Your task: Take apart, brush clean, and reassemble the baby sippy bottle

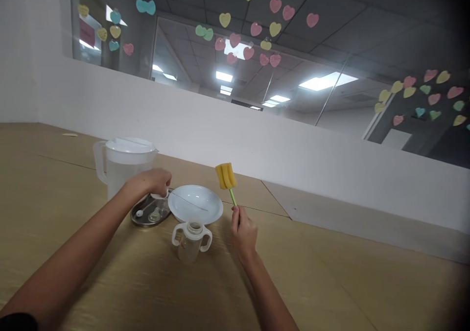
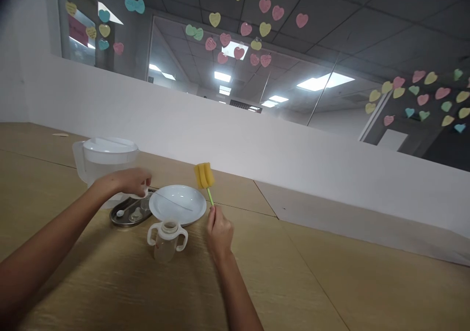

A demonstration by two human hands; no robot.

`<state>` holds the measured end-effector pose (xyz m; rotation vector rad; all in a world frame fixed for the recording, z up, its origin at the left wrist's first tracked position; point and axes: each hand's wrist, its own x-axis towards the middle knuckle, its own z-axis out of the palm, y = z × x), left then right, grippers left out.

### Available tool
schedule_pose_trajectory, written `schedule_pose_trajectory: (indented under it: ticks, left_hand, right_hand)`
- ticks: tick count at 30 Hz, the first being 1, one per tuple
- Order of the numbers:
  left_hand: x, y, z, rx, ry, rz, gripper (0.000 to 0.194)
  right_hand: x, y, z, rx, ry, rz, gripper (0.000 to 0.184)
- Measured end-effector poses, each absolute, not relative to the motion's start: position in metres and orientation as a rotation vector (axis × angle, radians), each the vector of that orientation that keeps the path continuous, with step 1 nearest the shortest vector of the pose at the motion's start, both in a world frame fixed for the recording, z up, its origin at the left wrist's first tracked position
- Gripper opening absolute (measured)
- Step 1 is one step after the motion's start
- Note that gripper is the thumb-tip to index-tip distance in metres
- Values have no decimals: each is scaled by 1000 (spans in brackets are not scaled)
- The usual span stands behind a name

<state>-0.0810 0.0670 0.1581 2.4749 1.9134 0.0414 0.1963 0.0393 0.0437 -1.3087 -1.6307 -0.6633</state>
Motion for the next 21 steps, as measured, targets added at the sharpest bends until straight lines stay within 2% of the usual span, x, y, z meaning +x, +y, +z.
schedule_pose_trajectory:
  ticks: [5,15,21]
  left_hand:
    - [-77,75,150,2319,1897,-272,39]
    - [-66,91,123,2252,1860,-288,20]
    - [-68,93,122,2216,1861,-245,19]
  right_hand:
    - [196,39,43,-1275,-1658,-703,47]
    - [196,38,44,-1262,-1679,-756,48]
    - [195,37,44,-1254,-1697,-771,47]
